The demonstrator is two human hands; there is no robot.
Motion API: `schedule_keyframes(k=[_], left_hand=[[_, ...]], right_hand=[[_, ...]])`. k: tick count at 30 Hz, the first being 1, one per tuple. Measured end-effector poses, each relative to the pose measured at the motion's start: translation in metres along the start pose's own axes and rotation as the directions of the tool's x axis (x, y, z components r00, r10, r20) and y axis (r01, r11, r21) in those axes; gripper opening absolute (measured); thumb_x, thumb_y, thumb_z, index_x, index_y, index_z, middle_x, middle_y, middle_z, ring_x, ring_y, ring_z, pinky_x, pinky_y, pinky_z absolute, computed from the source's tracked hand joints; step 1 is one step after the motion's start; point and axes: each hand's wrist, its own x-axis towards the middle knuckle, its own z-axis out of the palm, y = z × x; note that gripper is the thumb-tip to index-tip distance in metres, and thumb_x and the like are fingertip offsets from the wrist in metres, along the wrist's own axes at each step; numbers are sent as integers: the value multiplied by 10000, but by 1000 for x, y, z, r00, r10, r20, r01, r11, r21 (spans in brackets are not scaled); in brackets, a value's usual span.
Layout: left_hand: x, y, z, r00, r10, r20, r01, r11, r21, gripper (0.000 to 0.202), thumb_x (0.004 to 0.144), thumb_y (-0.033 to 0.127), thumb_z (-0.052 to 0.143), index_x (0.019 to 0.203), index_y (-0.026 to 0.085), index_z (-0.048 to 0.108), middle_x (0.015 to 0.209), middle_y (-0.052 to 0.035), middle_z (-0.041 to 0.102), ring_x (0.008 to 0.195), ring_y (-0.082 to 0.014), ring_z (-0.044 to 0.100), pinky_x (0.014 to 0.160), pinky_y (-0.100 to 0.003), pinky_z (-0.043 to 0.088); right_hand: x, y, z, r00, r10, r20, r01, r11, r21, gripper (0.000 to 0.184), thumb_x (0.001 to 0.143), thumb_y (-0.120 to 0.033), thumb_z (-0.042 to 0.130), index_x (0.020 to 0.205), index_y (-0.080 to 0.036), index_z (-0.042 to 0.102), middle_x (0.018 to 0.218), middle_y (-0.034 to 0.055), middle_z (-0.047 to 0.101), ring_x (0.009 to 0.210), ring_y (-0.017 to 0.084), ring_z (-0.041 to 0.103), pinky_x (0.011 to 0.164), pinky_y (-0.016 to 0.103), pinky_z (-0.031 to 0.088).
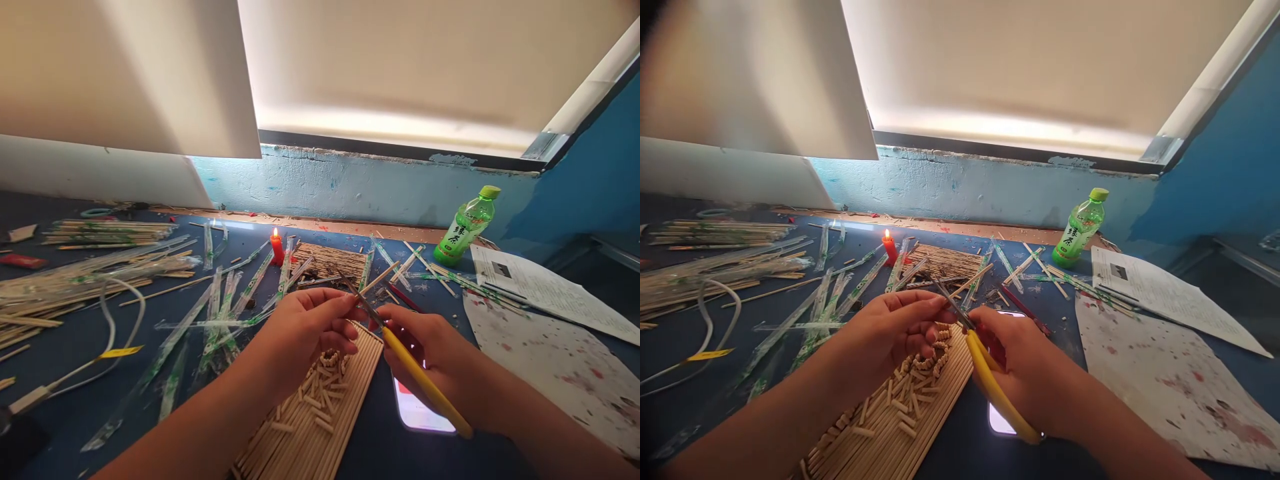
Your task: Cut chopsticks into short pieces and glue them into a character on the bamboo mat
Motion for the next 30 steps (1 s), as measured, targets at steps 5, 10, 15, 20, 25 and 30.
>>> schedule_keyframes(k=[5, 10, 15, 20, 25, 30], left_hand=[[-2, -3, 1, 995, 96, -27, -91, 984, 151, 153, 839, 265, 773, 828, 126, 710, 716, -35, 728, 535, -83, 632, 558, -193, 560], [-6, -2, 6, 976, 215, -38, -191, 925, 329, 155, 872, 286, 730, 838, 137, 709, 683, -26, 723, 560, -111, 657, 573, -215, 556], [-13, -4, 8, 941, 334, -55, -249, 794, 555, 150, 890, 313, 689, 868, 166, 711, 625, -20, 709, 573, -151, 669, 512, -226, 517], [-15, -6, 8, 908, 418, -39, -283, 678, 679, 160, 901, 327, 652, 866, 182, 711, 638, -19, 705, 570, -170, 664, 526, -266, 534], [-16, -7, 9, 917, 397, -47, -273, 708, 651, 160, 902, 317, 648, 857, 175, 706, 621, -19, 697, 557, -163, 653, 501, -250, 516], [-14, -4, 9, 925, 376, -55, -290, 793, 537, 133, 891, 301, 694, 878, 172, 723, 628, -8, 710, 576, -141, 671, 529, -215, 540]], right_hand=[[-1, 4, 3, 1000, 16, -1, -16, 999, -34, 161, 955, -367, 579, 944, -209, 552, 698, -53, 493, 597, 108, 386, 506, 237, 329], [-6, 7, 7, 999, 37, -29, -39, 995, -87, 208, 956, -404, 578, 1059, -223, 564, 758, -30, 561, 630, 128, 434, 535, 256, 363], [-7, 3, 6, 998, 47, -37, -50, 994, -98, 155, 946, -378, 593, 987, -232, 560, 760, -36, 573, 636, 130, 438, 544, 255, 369], [-5, 1, 7, 999, 22, -39, -26, 994, -109, 121, 965, -323, 541, 909, -217, 554, 709, -41, 533, 607, 122, 390, 525, 253, 339], [-6, -1, 9, 999, 23, -46, -25, 998, -61, 83, 944, -214, 527, 864, -210, 551, 680, -47, 517, 580, 108, 349, 491, 224, 314], [-6, 0, 11, 995, -6, -97, -4, 995, -99, 63, 934, -196, 534, 878, -218, 550, 693, -53, 535, 589, 109, 360, 500, 222, 326]])
